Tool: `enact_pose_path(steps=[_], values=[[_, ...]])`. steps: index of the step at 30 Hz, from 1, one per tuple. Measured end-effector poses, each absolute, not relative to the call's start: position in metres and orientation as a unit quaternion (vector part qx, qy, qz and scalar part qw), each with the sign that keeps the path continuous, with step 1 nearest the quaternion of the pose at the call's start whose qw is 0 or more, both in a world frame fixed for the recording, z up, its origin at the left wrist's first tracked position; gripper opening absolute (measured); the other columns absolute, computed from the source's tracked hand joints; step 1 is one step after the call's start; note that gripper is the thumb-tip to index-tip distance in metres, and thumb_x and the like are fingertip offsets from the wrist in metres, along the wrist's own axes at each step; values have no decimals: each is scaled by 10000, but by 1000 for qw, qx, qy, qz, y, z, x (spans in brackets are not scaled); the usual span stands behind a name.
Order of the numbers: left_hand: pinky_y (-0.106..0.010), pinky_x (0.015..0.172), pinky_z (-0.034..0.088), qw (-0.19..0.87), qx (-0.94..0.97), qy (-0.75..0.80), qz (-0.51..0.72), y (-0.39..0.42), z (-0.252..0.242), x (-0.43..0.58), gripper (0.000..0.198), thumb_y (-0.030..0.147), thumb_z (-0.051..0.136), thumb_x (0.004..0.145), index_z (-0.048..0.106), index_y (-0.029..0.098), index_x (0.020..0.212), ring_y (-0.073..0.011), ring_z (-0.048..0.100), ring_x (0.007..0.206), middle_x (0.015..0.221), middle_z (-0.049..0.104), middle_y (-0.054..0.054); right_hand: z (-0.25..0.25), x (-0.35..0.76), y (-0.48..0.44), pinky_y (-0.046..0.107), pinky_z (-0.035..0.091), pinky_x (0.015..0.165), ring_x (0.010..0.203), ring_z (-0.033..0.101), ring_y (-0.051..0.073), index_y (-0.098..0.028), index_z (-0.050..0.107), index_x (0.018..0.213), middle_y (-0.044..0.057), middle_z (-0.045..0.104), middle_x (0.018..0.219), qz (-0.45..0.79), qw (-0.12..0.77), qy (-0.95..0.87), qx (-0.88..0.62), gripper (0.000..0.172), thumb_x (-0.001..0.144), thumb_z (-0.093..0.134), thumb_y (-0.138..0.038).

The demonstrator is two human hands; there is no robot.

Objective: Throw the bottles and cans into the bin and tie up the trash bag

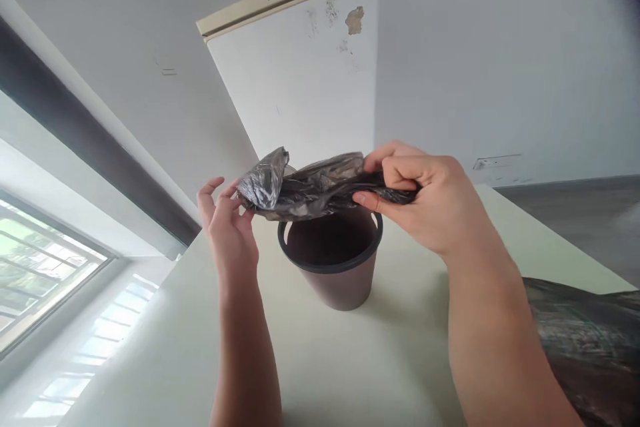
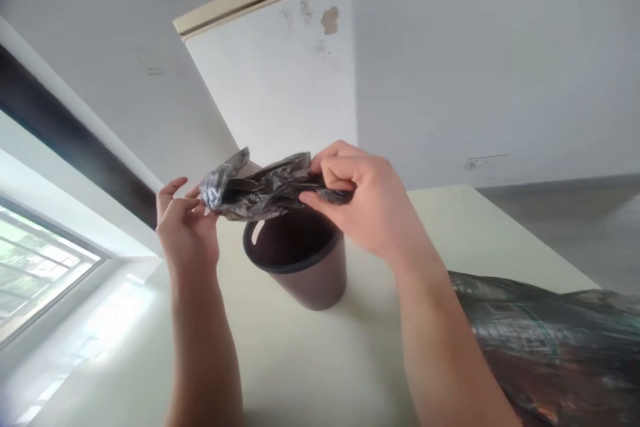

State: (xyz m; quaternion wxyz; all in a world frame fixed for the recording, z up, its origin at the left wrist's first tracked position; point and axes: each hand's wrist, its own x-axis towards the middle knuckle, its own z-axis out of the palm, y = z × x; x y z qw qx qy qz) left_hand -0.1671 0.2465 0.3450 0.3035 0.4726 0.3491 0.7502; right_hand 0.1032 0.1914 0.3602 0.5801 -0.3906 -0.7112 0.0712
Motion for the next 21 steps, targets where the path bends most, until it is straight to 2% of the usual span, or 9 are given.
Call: enact_pose_path(steps=[3,6,7,9,11,12,15,18,21], values=[[-297,802,591,311,559,375,671,232,351,-157,402,334,684,902,620,269,1293,-209,706,1055,1237,677,-104,354,99,199,308,393,606,758,568,157,-210,244,637,26,608,852,66,586,-733,-339,583,864,779,-256],[-314,831,612,306,624,380,610,222,353,-146,564,244,877,765,687,268,1296,-213,715,995,1130,709,-86,351,92,201,322,374,590,677,456,136,-216,229,649,17,544,815,41,610,-727,-314,578,843,773,-215],[-315,833,615,300,636,377,603,221,353,-143,533,208,899,736,725,258,1238,-207,715,953,1062,716,-71,351,89,201,324,376,594,677,434,140,-220,236,655,9,494,790,39,617,-722,-310,567,831,773,-192],[-313,827,612,267,653,376,600,223,351,-142,314,207,874,776,783,230,1075,-193,708,885,952,718,-52,352,86,197,328,394,615,693,427,153,-231,297,678,1,429,780,41,613,-723,-316,502,812,775,-152],[-291,798,596,213,643,383,627,227,349,-145,109,242,793,874,785,215,979,-173,699,848,906,714,-40,356,87,192,337,425,643,724,463,173,-250,446,774,3,463,812,48,582,-735,-345,364,804,796,-155],[-273,779,582,182,622,384,658,230,349,-147,71,251,752,913,774,210,967,-162,693,841,899,710,-33,358,88,189,342,440,657,745,491,184,-263,531,880,7,510,850,47,560,-744,-361,304,806,814,-181],[-223,736,536,129,528,355,761,237,349,-157,60,253,677,970,706,210,998,-126,659,814,886,669,-7,365,94,181,347,461,679,790,554,203,-302,641,1179,20,612,954,13,496,-783,-375,354,869,809,-271],[-205,719,511,148,477,318,806,241,350,-164,68,265,668,974,634,212,1000,-106,614,774,873,621,19,365,101,178,352,464,688,802,585,202,-290,731,1086,38,619,941,-50,432,-821,-369,135,958,709,-254],[-196,707,493,153,447,311,825,243,350,-168,109,268,687,953,606,210,999,-97,590,763,856,599,36,358,109,176,408,496,785,879,621,230,-286,766,999,57,642,1030,-99,365,-839,-391,75,936,730,-264]])
